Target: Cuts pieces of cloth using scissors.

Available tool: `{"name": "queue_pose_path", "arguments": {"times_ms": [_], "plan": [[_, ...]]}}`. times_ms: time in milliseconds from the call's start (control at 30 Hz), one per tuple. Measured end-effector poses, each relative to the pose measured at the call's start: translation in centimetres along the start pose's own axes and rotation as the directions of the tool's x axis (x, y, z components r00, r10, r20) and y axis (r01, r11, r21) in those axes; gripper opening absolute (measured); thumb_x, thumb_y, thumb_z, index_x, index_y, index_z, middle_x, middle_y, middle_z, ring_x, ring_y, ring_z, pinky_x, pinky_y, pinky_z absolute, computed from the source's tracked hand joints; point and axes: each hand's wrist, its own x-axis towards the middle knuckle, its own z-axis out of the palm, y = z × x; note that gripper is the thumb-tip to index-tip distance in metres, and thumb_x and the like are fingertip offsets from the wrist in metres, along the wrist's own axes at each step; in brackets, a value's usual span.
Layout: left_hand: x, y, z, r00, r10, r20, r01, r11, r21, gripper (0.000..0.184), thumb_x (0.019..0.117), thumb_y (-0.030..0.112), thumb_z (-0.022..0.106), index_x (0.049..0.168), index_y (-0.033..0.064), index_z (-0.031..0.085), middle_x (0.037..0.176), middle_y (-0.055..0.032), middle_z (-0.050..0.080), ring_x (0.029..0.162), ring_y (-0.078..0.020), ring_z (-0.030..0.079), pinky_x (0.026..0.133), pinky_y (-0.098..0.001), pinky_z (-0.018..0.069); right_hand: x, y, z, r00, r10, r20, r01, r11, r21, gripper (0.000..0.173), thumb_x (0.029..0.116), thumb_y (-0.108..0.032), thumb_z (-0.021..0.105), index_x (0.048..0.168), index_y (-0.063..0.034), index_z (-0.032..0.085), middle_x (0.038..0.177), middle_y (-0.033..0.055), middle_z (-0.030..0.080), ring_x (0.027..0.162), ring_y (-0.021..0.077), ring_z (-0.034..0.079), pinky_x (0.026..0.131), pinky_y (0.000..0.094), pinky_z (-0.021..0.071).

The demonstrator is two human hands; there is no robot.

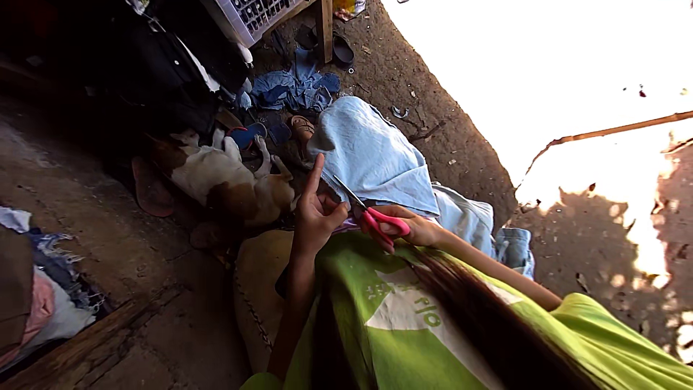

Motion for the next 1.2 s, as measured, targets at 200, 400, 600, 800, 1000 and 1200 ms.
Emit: {"name": "queue_pose_path", "arguments": {"times_ms": [200, 400, 600, 800, 1000, 1200], "plan": [[0.0, 0.1, 0.0, 1.000, -0.015, 0.019, 0.015, 1.000, 0.011, 0.103, 0.0743, -0.016, 0.061, 0.164, 0.0140, 0.020, 0.073, 0.0041, 0.067, 0.051, 0.0001, 0.058, 0.051, -0.0133, 0.0511, 0.1, 0.3, 0.3, 0.998, -0.038, -0.051, 0.037, 0.999, -0.012, 0.038, 0.1000, -0.053, 0.057, 0.105, -0.0154, 0.064, 0.070, -0.0160, 0.061, 0.057, -0.0057, 0.057, 0.054, 0.0131, 0.0479], [0.0, 0.2, 0.3, 0.999, -0.015, 0.030, 0.014, 0.999, 0.029, 0.102, 0.0741, -0.013, 0.062, 0.163, 0.0127, 0.020, 0.073, 0.0029, 0.067, 0.051, 0.0005, 0.057, 0.050, -0.0127, 0.0498, 0.5, 0.0, 0.3, 1.000, -0.005, -0.021, 0.004, 0.999, -0.053, 0.046, 0.0987, -0.060, 0.054, 0.108, -0.0147, 0.061, 0.075, -0.0143, 0.064, 0.062, -0.0034, 0.060, 0.058, 0.0156, 0.0500], [-0.1, 0.2, 0.1, 1.000, -0.008, 0.027, 0.008, 1.000, 0.023, 0.101, 0.0742, -0.011, 0.061, 0.163, 0.0116, 0.020, 0.066, 0.0061, 0.064, 0.051, 0.0008, 0.058, 0.052, -0.0131, 0.0520, 0.3, 0.6, 0.1, 0.994, -0.101, -0.039, 0.101, 0.995, 0.016, 0.038, 0.1003, -0.053, 0.057, 0.100, -0.0152, 0.065, 0.071, -0.0146, 0.061, 0.056, -0.0059, 0.055, 0.051, 0.0127, 0.0456], [-0.1, -0.4, 0.0, 0.998, 0.064, -0.018, -0.062, 0.992, 0.109, 0.089, 0.0793, 0.000, 0.068, 0.160, 0.0100, 0.032, 0.107, 0.0020, 0.069, 0.070, 0.0007, 0.063, 0.067, -0.0172, 0.0564, -0.3, 0.1, 0.1, 0.995, -0.079, -0.054, 0.077, 0.997, -0.029, 0.032, 0.1008, -0.048, 0.059, 0.103, -0.0162, 0.065, 0.072, -0.0165, 0.061, 0.058, -0.0062, 0.056, 0.054, 0.0131, 0.0469], [0.1, -0.2, 0.3, 0.987, 0.077, -0.142, -0.064, 0.993, 0.100, 0.076, 0.0834, -0.008, 0.070, 0.153, 0.0065, 0.044, 0.119, 0.0002, 0.068, 0.083, -0.0017, 0.067, 0.075, -0.0193, 0.0584, -0.3, -0.1, 0.1, 0.995, -0.068, -0.067, 0.059, 0.991, -0.122, 0.027, 0.1013, -0.041, 0.059, 0.104, -0.0143, 0.063, 0.072, -0.0176, 0.059, 0.058, -0.0071, 0.055, 0.054, 0.0129, 0.0468], [-0.2, 0.3, 0.5, 0.989, 0.012, -0.146, -0.003, 0.998, 0.064, 0.084, 0.0810, -0.017, 0.065, 0.157, 0.0099, 0.039, 0.080, 0.0015, 0.071, 0.054, -0.0023, 0.061, 0.054, -0.0158, 0.0544, 0.4, -0.1, 0.0, 0.997, -0.022, -0.080, 0.010, 0.988, -0.153, 0.037, 0.1009, -0.050, 0.056, 0.107, -0.0136, 0.062, 0.075, -0.0161, 0.060, 0.061, -0.0048, 0.058, 0.057, 0.0153, 0.0500]]}}
